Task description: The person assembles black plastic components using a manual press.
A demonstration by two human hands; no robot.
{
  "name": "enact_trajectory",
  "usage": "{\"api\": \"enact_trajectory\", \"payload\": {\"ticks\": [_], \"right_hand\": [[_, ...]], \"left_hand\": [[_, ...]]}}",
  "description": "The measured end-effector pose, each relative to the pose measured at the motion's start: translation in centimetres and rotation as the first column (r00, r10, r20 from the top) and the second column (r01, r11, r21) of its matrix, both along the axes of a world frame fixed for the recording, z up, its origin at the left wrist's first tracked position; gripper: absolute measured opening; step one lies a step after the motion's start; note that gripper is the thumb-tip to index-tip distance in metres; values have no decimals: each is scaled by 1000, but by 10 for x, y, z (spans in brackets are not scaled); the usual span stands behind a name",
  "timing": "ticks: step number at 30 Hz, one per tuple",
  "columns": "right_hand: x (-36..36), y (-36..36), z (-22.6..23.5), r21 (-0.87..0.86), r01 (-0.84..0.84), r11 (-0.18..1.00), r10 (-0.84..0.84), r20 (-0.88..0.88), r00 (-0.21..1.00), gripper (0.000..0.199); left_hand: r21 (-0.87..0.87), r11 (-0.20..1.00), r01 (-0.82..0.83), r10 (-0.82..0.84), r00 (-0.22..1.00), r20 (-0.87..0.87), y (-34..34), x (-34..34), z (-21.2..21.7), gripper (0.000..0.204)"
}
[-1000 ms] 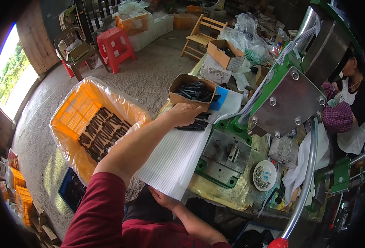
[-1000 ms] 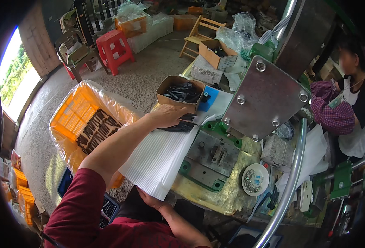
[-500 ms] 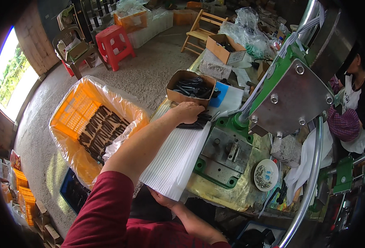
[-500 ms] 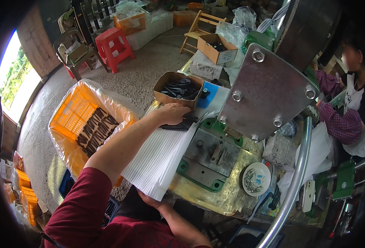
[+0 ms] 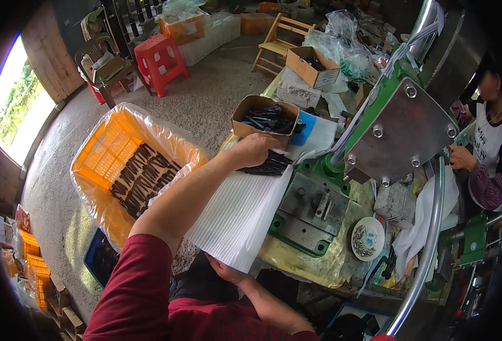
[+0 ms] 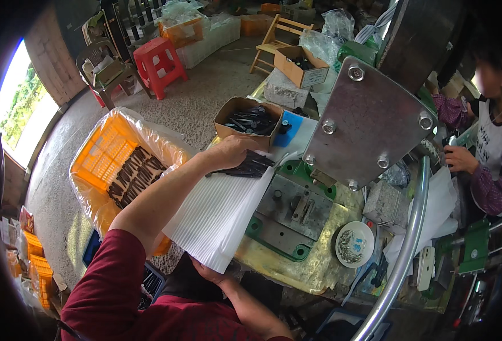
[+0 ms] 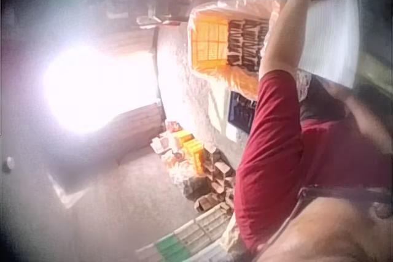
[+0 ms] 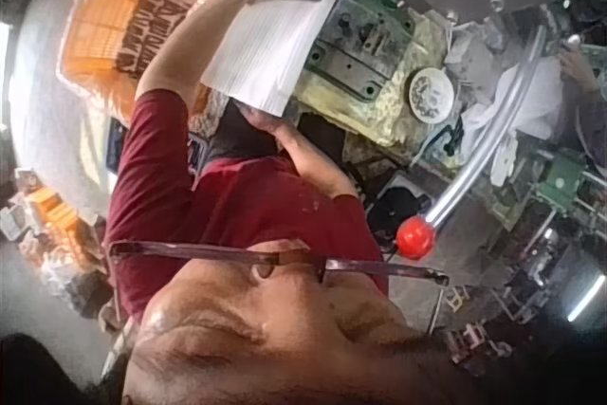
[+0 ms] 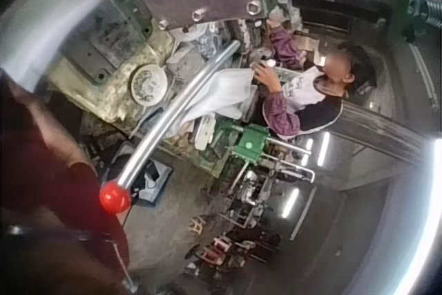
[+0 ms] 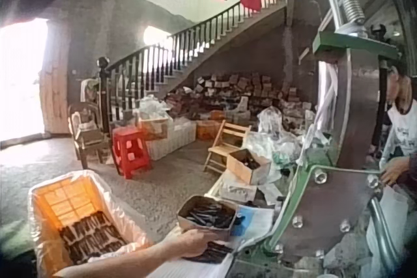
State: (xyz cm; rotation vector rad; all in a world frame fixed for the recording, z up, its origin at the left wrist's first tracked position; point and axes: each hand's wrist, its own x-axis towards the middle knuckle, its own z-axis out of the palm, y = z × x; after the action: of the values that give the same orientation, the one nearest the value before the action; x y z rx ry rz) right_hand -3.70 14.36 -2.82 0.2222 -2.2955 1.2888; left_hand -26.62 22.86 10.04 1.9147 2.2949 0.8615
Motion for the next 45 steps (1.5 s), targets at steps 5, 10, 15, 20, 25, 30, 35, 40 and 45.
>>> {"api": "enact_trajectory", "payload": {"ticks": [5, 10, 15, 20, 25, 30, 35, 40, 45], "right_hand": [[2, 1, 1, -3, -13, 1000, 13, 34, 999, 20], [3, 0, 2, -17, -26, 1000, 27, 39, 999, 20], [5, -4, 7, 24, -19, 1000, 18, 61, 998, 20], [8, -7, 10, -4, 16, 1000, -15, 69, 997, 18], [12, -8, 12, -70, 5, 998, 1, 89, 996, 16], [17, -11, 14, -131, -3, 991, 19, 117, 993, 13], [20, -12, 0, -113, -4, 994, 9, 46, 999, 10], [25, -15, 3, -125, -44, 991, 50, 49, 998, 11], [27, -18, -4, -75, 2, 997, 1, 34, 999, 11]], "left_hand": [[21, 988, -153, 151, 987, 49, -32, -4, 1, 25], [-164, 946, -279, 292, 954, 63, -69, 5, -7, 20], [-259, 918, -301, 319, 947, 31, -82, 8, -30, 23], [-230, 922, -313, 321, 947, -2, -80, 8, -40, 19], [-212, 910, -357, 363, 932, -13, -84, 14, -30, 18], [-240, 884, -402, 442, 885, 146, -99, 36, -4, 17], [-99, 942, -321, 335, 874, 351, -115, 69, 10, 15], [-7, 951, -311, 264, 796, 544, -135, 93, -8, 11], [-48, 933, -357, 310, 728, 612, -143, 103, -38, 9]]}}
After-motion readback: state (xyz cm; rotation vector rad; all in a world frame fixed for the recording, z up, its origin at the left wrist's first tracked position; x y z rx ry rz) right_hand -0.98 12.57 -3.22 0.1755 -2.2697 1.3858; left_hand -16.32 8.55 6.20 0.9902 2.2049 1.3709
